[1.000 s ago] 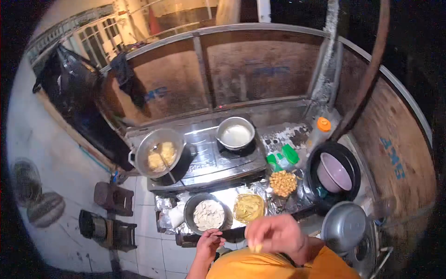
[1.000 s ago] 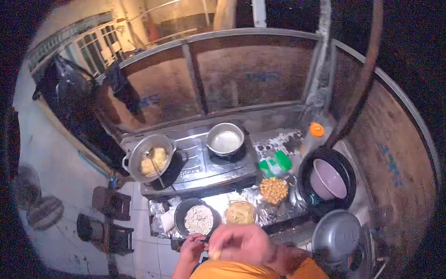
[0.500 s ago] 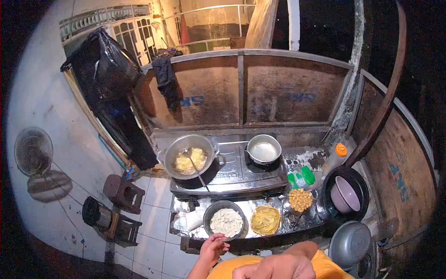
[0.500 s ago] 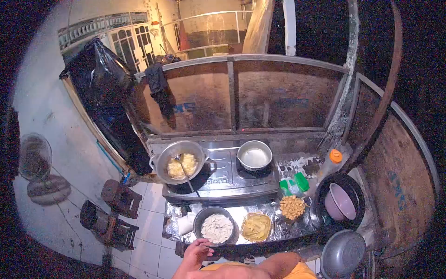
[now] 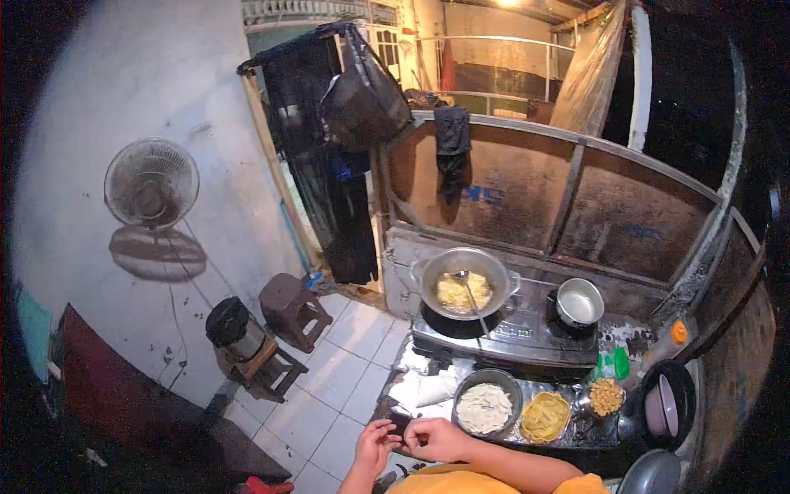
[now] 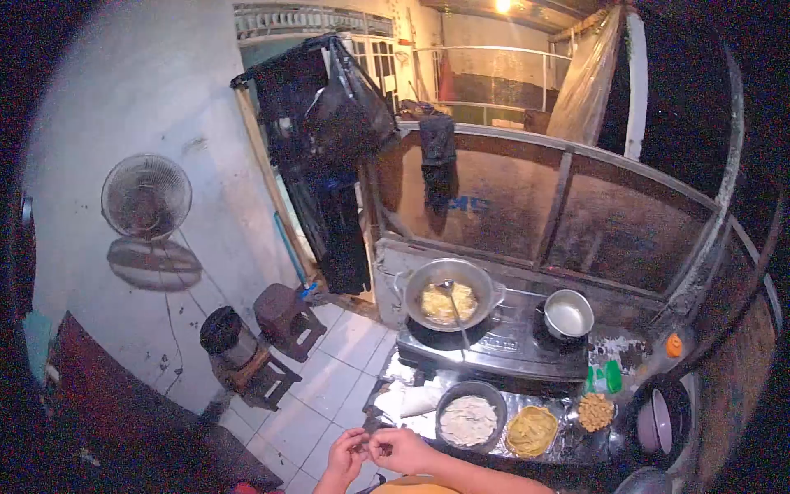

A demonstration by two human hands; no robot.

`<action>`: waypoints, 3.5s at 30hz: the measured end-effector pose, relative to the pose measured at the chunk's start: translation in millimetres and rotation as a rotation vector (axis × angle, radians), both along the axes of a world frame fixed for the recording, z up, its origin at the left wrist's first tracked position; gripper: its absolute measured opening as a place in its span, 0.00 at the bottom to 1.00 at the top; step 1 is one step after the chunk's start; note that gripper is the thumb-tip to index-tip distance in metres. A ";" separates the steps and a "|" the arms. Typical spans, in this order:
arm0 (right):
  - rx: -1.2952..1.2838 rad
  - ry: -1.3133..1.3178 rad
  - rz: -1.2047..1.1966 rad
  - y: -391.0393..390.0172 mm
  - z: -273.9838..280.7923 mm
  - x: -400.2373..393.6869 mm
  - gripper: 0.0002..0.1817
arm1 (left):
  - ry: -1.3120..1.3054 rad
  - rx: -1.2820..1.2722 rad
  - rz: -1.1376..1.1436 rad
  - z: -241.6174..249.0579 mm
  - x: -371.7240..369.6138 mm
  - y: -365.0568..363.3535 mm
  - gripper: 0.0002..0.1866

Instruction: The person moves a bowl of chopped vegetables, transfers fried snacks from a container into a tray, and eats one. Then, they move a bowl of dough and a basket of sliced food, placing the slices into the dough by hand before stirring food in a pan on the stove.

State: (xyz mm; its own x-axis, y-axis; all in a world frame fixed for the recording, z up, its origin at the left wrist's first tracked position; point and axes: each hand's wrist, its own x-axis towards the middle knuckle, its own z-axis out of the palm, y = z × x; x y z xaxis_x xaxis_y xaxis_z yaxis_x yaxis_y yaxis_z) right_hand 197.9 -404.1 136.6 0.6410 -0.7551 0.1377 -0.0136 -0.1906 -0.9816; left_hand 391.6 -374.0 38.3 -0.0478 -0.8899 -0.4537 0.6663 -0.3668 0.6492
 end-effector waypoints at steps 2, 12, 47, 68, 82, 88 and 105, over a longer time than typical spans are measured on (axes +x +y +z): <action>-0.005 0.073 0.036 -0.7 -7.2 20.3 0.09 | -0.018 -0.004 0.111 -12.3 31.2 5.8 0.14; 0.350 0.356 -0.089 4.3 -59.5 49.2 0.06 | -0.045 0.063 0.159 -0.1 83.7 8.0 0.11; 0.749 -0.191 -2.067 626.1 -183.1 -44.5 0.10 | -0.003 -0.388 -1.967 32.4 -332.2 312.7 0.10; 0.593 -0.706 -3.122 796.2 -154.9 74.5 0.16 | 0.710 -2.245 -1.878 36.9 -445.3 956.3 0.16; 0.796 -0.544 -3.267 787.0 -160.1 107.9 0.09 | 0.728 -2.666 -1.664 47.9 -429.1 1034.4 0.18; 0.007 -0.900 -3.363 772.5 -217.8 107.1 0.09 | 0.772 -2.730 -1.551 73.3 -423.9 1008.4 0.20; 0.151 -0.151 -2.871 796.3 -150.1 -4.7 0.13 | 0.294 -2.460 -1.628 99.8 -498.0 701.7 0.13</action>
